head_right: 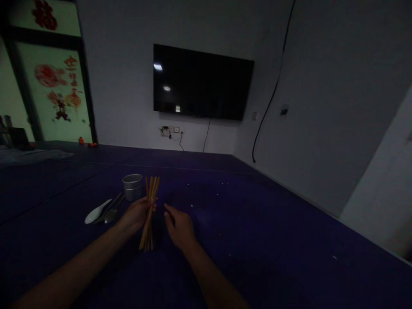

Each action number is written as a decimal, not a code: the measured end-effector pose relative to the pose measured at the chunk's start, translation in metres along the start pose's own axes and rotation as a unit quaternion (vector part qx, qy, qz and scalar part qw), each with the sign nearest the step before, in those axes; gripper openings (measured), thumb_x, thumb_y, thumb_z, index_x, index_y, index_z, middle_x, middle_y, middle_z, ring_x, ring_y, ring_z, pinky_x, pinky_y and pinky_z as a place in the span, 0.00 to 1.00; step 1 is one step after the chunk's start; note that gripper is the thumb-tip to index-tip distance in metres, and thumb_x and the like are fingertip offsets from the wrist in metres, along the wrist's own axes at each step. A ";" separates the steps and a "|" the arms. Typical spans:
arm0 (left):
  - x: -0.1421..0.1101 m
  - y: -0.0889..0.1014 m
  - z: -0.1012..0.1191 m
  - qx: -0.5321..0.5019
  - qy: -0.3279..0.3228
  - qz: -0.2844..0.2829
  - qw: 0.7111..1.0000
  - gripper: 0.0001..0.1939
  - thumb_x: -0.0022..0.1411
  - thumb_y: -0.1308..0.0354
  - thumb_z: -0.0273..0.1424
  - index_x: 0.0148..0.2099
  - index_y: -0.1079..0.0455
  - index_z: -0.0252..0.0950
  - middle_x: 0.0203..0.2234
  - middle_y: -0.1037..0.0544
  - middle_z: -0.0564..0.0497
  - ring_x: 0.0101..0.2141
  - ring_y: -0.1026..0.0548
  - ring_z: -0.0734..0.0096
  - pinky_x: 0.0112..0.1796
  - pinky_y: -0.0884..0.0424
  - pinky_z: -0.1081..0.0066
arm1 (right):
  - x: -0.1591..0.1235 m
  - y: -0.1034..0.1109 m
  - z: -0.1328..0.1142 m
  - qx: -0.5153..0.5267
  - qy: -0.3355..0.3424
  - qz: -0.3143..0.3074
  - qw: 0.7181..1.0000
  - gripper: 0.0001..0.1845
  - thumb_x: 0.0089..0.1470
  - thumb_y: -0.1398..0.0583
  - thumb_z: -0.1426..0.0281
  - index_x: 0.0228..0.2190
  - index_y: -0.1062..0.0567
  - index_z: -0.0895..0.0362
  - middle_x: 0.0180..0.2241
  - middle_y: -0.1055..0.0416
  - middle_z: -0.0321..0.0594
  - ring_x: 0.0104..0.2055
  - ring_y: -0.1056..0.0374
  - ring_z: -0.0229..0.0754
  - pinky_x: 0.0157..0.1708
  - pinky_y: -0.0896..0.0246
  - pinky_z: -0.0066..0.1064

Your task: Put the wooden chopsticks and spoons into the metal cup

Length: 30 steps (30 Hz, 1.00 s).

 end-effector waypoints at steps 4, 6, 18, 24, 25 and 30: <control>0.003 -0.011 -0.032 -0.023 0.038 -0.046 0.998 0.05 0.46 0.37 0.23 0.28 0.30 0.31 0.18 0.27 0.52 0.20 0.29 0.74 0.25 0.32 0.74 | 0.001 -0.008 0.008 0.065 -0.057 0.002 0.996 0.23 0.59 0.49 0.58 0.51 0.31 0.54 0.34 0.25 0.42 0.31 0.29 0.40 0.31 0.34 0.31; 0.004 -0.010 -0.041 -0.030 0.041 -0.050 0.997 0.06 0.44 0.36 0.24 0.27 0.31 0.31 0.17 0.27 0.53 0.19 0.29 0.74 0.23 0.33 0.74 | 0.000 -0.013 0.012 0.086 -0.086 0.008 0.993 0.25 0.57 0.48 0.56 0.53 0.32 0.54 0.37 0.26 0.43 0.30 0.29 0.40 0.28 0.34 0.30; 0.003 -0.004 -0.055 0.006 0.015 -0.051 0.999 0.08 0.43 0.35 0.27 0.28 0.31 0.33 0.18 0.27 0.54 0.21 0.30 0.76 0.26 0.35 0.75 | -0.011 -0.039 0.016 0.256 -0.216 -0.057 0.940 0.35 0.41 0.36 0.65 0.53 0.33 0.59 0.23 0.29 0.32 0.22 0.34 0.36 0.22 0.39 0.26; 0.004 -0.007 -0.057 -0.009 0.030 -0.065 0.997 0.10 0.42 0.44 0.21 0.31 0.29 0.33 0.21 0.26 0.52 0.24 0.29 0.73 0.29 0.35 0.74 | -0.005 -0.037 0.026 0.297 -0.269 -0.045 0.915 0.33 0.37 0.36 0.73 0.50 0.30 0.62 0.16 0.31 0.30 0.20 0.35 0.37 0.20 0.41 0.26; 0.004 -0.008 -0.057 -0.011 0.030 -0.069 0.997 0.12 0.42 0.45 0.20 0.32 0.28 0.33 0.22 0.25 0.52 0.25 0.28 0.72 0.29 0.34 0.74 | -0.004 -0.036 0.028 0.296 -0.267 -0.044 0.916 0.32 0.37 0.36 0.73 0.48 0.28 0.61 0.17 0.30 0.31 0.21 0.34 0.38 0.21 0.41 0.26; -0.001 -0.009 -0.055 0.016 0.008 -0.099 0.995 0.18 0.39 0.48 0.19 0.36 0.27 0.33 0.26 0.24 0.50 0.28 0.27 0.69 0.32 0.34 0.73 | -0.003 -0.031 0.034 0.281 -0.263 -0.043 0.922 0.28 0.37 0.35 0.68 0.44 0.25 0.60 0.21 0.26 0.36 0.25 0.30 0.42 0.23 0.37 0.29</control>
Point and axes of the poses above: each hand's wrist, its own x-axis towards the middle knuckle, its own y-axis out of the back of the hand, z = x × y, the point moved 1 cm from there along x, towards the middle knuckle
